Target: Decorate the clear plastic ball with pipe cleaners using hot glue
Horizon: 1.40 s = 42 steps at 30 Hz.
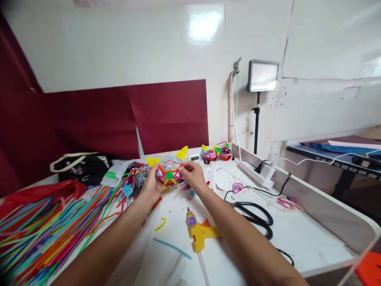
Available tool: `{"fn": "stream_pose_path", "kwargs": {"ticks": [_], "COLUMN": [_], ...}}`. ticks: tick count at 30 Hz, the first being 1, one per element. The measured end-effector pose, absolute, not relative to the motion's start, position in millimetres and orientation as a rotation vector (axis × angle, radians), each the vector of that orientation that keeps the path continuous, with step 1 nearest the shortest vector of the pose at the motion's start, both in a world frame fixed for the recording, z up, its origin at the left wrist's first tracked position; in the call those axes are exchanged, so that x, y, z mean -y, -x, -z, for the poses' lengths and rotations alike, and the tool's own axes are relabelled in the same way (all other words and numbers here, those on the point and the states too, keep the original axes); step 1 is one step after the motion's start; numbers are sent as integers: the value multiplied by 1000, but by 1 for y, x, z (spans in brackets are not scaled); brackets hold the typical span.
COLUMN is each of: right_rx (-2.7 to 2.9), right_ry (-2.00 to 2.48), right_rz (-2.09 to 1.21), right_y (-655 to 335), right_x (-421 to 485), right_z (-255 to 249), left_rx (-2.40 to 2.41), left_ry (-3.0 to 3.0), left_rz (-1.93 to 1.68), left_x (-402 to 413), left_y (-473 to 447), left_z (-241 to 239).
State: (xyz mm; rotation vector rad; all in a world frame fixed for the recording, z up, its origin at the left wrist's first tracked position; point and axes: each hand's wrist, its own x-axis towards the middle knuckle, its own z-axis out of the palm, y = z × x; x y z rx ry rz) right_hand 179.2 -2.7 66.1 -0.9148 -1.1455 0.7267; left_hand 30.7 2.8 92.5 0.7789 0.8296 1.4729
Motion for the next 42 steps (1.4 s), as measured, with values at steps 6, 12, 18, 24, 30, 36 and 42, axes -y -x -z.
{"fn": "stream_pose_path", "kwargs": {"ticks": [6, 12, 18, 24, 30, 36, 42], "right_rx": [1053, 1021, 1037, 1069, 1096, 1119, 1151], "right_ry": [949, 961, 967, 972, 940, 893, 825], "right_rz": [-708, -687, -681, -690, -692, -688, -695], "right_y": [-191, -192, -195, -200, -198, -198, -200], "right_x": [-19, -36, -40, -32, -24, -10, 6], "right_z": [-94, -98, -101, -109, -117, -130, -141], "left_rx": [-783, -719, -717, -717, -732, -704, -653], "left_ry": [-793, -821, -883, -935, -945, -929, -978], "left_rz": [-1333, -1304, -1332, -1394, -1449, -1539, -1613], "left_x": [-22, -33, -34, -31, -26, -11, 7], "left_y": [-45, -45, -45, -46, -46, -50, -50], "left_z": [-120, -123, -119, -117, -119, -130, -139]}}
